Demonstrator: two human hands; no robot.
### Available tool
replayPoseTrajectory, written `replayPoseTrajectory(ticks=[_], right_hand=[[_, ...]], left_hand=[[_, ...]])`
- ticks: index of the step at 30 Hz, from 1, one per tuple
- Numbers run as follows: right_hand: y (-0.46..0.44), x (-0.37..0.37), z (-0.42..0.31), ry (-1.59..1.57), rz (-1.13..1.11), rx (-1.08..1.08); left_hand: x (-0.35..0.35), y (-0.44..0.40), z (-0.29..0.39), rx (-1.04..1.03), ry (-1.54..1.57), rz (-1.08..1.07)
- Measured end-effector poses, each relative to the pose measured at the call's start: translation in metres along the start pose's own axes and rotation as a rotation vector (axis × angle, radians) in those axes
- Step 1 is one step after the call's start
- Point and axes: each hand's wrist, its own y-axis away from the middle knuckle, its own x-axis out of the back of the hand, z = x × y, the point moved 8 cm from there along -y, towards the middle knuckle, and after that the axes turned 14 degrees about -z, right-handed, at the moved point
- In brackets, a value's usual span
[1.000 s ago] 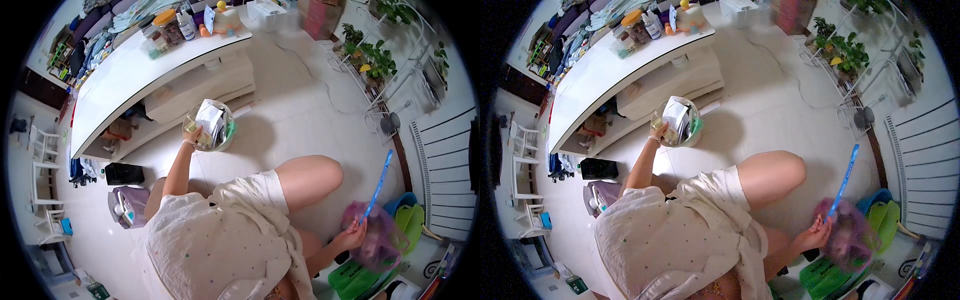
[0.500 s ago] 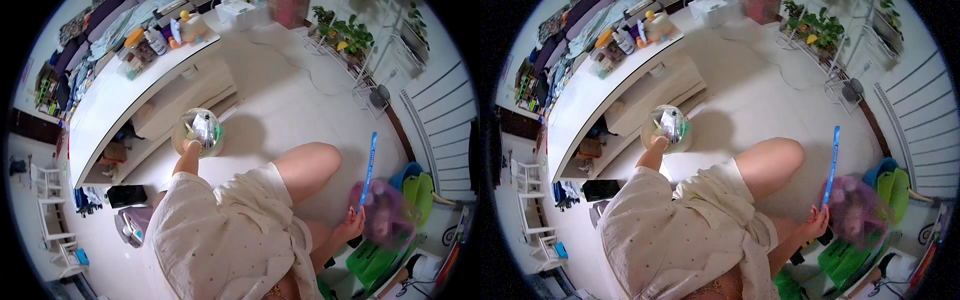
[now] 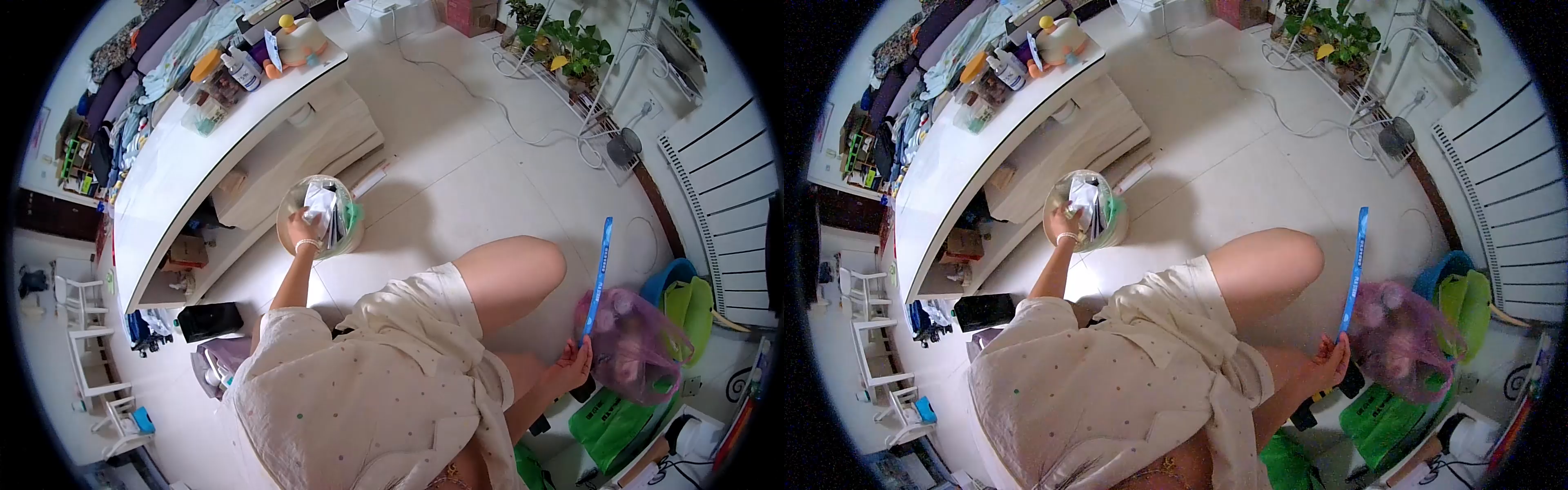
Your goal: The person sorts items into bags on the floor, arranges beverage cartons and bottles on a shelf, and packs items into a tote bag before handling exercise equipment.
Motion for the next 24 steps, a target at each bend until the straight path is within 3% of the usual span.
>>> replayPoseTrajectory(ticks=[3,7,9,10,11,13,15,17,19,21,24], right_hand=[[-0.004,-0.011,-0.004,0.006,0.006,0.014],[-0.012,-0.006,-0.007,-0.040,0.012,0.041],[-0.020,-0.002,-0.008,-0.024,0.038,0.066],[-0.020,-0.001,-0.007,-0.015,0.033,0.081],[-0.018,-0.006,-0.011,-0.014,0.043,0.083],[-0.017,-0.017,-0.025,0.007,0.111,0.125],[-0.031,-0.013,-0.021,0.015,0.114,0.110],[-0.033,-0.012,-0.018,0.012,0.112,0.090],[-0.037,-0.023,-0.020,0.090,0.104,0.076],[-0.039,-0.044,-0.026,0.052,0.117,0.077],[-0.045,-0.050,-0.035,0.048,0.104,0.093]], left_hand=[[-0.036,-0.015,0.004,-0.141,-0.095,-0.064],[-0.062,-0.032,0.003,0.098,-0.012,-0.319],[-0.047,-0.029,0.047,0.057,-0.881,-0.267],[-0.046,-0.025,0.054,0.098,-0.901,-0.457],[-0.036,-0.016,0.070,0.089,-0.905,-0.460],[-0.014,0.008,0.128,-0.127,-0.997,-0.081],[-0.050,0.036,0.198,-0.632,-0.434,-0.149],[-0.096,0.040,0.205,-0.746,-0.288,-0.243],[-0.168,0.050,0.207,-0.577,-0.344,-0.548],[-0.268,0.030,0.156,-0.461,-0.347,-0.615],[-0.306,0.019,0.125,-0.514,-0.332,-0.488]])
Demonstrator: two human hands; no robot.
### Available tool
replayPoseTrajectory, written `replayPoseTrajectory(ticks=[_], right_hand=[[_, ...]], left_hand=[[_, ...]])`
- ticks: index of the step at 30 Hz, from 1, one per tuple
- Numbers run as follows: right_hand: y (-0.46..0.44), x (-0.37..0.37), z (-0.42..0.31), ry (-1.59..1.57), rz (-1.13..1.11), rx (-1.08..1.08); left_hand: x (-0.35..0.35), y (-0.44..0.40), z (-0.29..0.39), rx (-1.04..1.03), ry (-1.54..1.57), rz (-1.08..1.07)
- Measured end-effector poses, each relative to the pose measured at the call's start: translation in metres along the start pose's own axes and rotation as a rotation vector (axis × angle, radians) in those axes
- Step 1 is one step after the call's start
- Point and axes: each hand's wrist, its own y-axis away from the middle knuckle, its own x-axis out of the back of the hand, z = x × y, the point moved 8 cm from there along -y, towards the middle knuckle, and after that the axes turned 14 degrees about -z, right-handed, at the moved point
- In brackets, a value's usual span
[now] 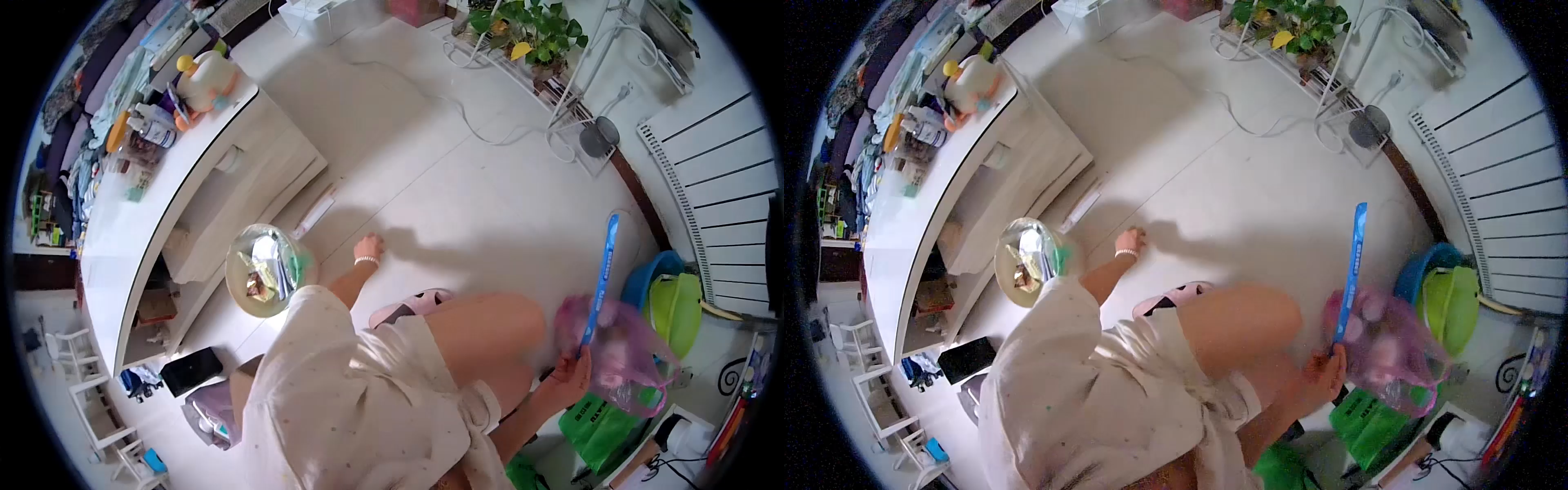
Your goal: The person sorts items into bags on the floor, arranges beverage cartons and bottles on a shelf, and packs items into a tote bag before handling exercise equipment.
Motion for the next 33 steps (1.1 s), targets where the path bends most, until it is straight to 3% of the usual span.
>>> replayPoseTrajectory(ticks=[4,7,13,15,18,21,25,26,27,30,32,33], right_hand=[[0.002,0.013,-0.009,0.061,-0.081,-0.017],[0.002,0.023,-0.010,0.046,-0.013,0.060],[0.001,0.020,0.000,0.079,-0.002,0.047],[0.000,0.014,0.002,0.055,-0.022,0.015],[-0.002,0.004,0.003,-0.015,-0.067,-0.001],[-0.006,-0.006,0.006,-0.088,-0.118,-0.001],[-0.012,-0.012,0.018,-0.087,-0.171,0.025],[-0.012,-0.018,0.020,-0.096,-0.183,0.025],[-0.011,-0.024,0.021,-0.049,-0.181,0.025],[-0.003,-0.045,0.018,0.062,-0.202,-0.017],[-0.001,-0.055,0.021,0.124,-0.222,-0.051],[0.000,-0.067,0.027,0.134,-0.347,-0.059]], left_hand=[[0.007,-0.002,0.006,-0.009,-0.082,0.009],[0.004,0.010,0.014,-0.154,-0.111,0.078],[-0.021,0.005,0.008,-0.182,-0.273,0.049],[-0.023,0.006,0.020,-0.214,-0.319,-0.052],[-0.035,-0.006,0.006,0.020,-0.094,-0.124],[0.055,0.044,0.047,-0.037,-0.079,0.083],[0.188,0.152,0.016,0.069,0.106,0.495],[0.215,0.173,-0.001,0.068,0.230,0.512],[0.228,0.184,-0.020,0.128,0.074,0.534],[0.214,0.192,-0.098,0.431,-0.326,0.263],[0.217,0.198,-0.103,0.439,-0.243,0.251],[0.219,0.197,-0.100,0.436,-0.200,0.228]])
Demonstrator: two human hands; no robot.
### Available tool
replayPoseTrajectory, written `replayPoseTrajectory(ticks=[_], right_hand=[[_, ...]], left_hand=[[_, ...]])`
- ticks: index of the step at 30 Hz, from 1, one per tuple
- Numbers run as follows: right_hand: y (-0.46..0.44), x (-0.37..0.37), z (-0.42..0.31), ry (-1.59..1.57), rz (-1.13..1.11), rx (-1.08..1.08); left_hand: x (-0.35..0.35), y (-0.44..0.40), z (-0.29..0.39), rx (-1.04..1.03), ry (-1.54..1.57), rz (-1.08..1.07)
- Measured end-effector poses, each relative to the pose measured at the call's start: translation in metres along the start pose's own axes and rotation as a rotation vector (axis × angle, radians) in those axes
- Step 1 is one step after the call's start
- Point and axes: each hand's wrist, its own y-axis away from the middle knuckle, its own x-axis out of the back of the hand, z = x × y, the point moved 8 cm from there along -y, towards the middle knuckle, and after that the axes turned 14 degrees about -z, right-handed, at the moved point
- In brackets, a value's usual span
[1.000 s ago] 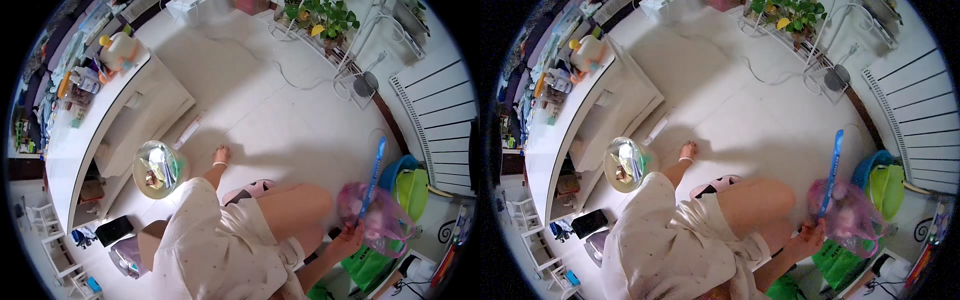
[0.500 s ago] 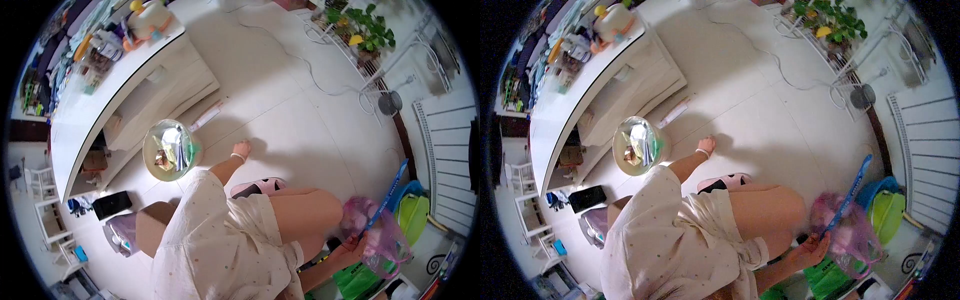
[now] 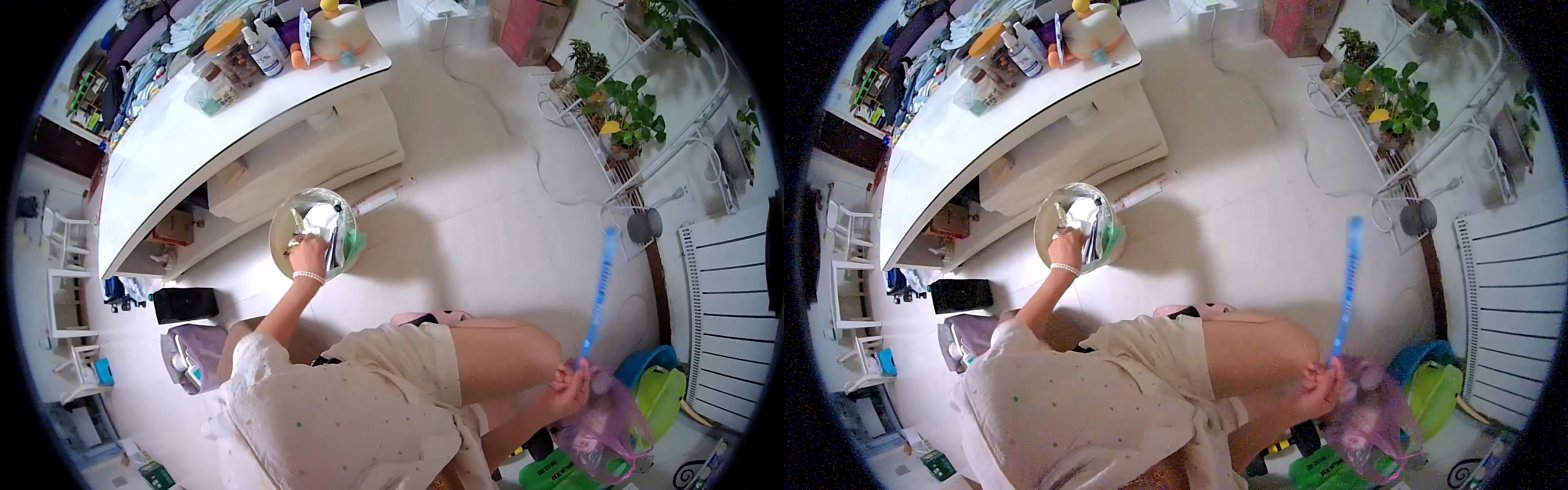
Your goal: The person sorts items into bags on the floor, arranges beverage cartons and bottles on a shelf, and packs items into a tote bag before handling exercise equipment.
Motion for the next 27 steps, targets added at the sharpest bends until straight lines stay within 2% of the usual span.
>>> replayPoseTrajectory(ticks=[1,2,3,4,5,6,7,8,9,11,13,14,15,16,17,18,19,20,22,24,27], right_hand=[[-0.001,-0.016,-0.001,0.013,-0.123,-0.002],[0.000,-0.024,-0.001,0.012,-0.122,0.001],[0.003,-0.057,-0.013,0.112,-0.278,0.071],[0.008,-0.089,-0.022,0.210,-0.435,0.143],[0.012,-0.102,-0.021,0.210,-0.437,0.150],[0.016,-0.124,-0.014,0.187,-0.568,0.117],[0.022,-0.143,-0.006,0.166,-0.698,0.082],[0.025,-0.151,-0.002,0.166,-0.699,0.091],[0.030,-0.162,0.006,0.147,-0.783,0.048],[0.042,-0.180,0.006,0.134,-0.871,0.003],[0.050,-0.191,-0.004,0.186,-0.870,-0.012],[0.052,-0.192,-0.003,0.188,-0.873,-0.009],[0.051,-0.188,-0.010,0.192,-0.803,0.109],[0.051,-0.183,-0.018,0.194,-0.729,0.225],[0.051,-0.181,-0.019,0.192,-0.728,0.224],[0.048,-0.175,-0.021,0.188,-0.707,0.199],[0.045,-0.169,-0.021,0.185,-0.682,0.175],[0.042,-0.163,-0.020,0.183,-0.670,0.177],[0.035,-0.146,-0.011,0.208,-0.641,0.164],[0.028,-0.127,-0.003,0.204,-0.613,0.162],[0.023,-0.110,0.003,0.170,-0.558,0.168]], left_hand=[[0.025,0.008,0.027,-0.182,0.129,0.083],[0.047,0.020,0.059,-0.365,0.255,0.160],[0.055,0.031,0.088,-0.508,0.551,0.095],[0.048,0.040,0.113,-0.558,0.842,-0.064],[0.060,0.061,0.153,-0.656,1.015,-0.301],[0.054,0.077,0.182,-0.734,1.280,-0.515],[0.049,0.092,0.205,-0.758,1.558,-0.595],[0.046,0.101,0.219,-0.771,1.838,-0.677],[0.048,0.101,0.220,-0.776,1.841,-0.674],[0.032,0.103,0.226,-0.508,1.994,-0.948],[0.031,0.077,0.199,-0.306,1.945,-0.746],[0.021,0.049,0.179,-0.296,2.047,-0.665],[0.013,0.016,0.154,-0.286,2.144,-0.581],[0.024,-0.009,0.118,-0.041,2.132,-0.364],[0.022,-0.039,0.081,0.045,2.132,-0.241],[0.027,-0.064,0.042,0.122,1.959,-0.125],[0.004,-0.107,0.003,0.235,2.198,0.041],[-0.015,-0.147,-0.034,0.249,2.109,0.016],[-0.031,-0.202,-0.084,0.390,2.312,0.299],[-0.110,-0.310,-0.150,0.515,2.369,0.475],[-0.103,-0.298,-0.141,0.531,2.417,0.399]])
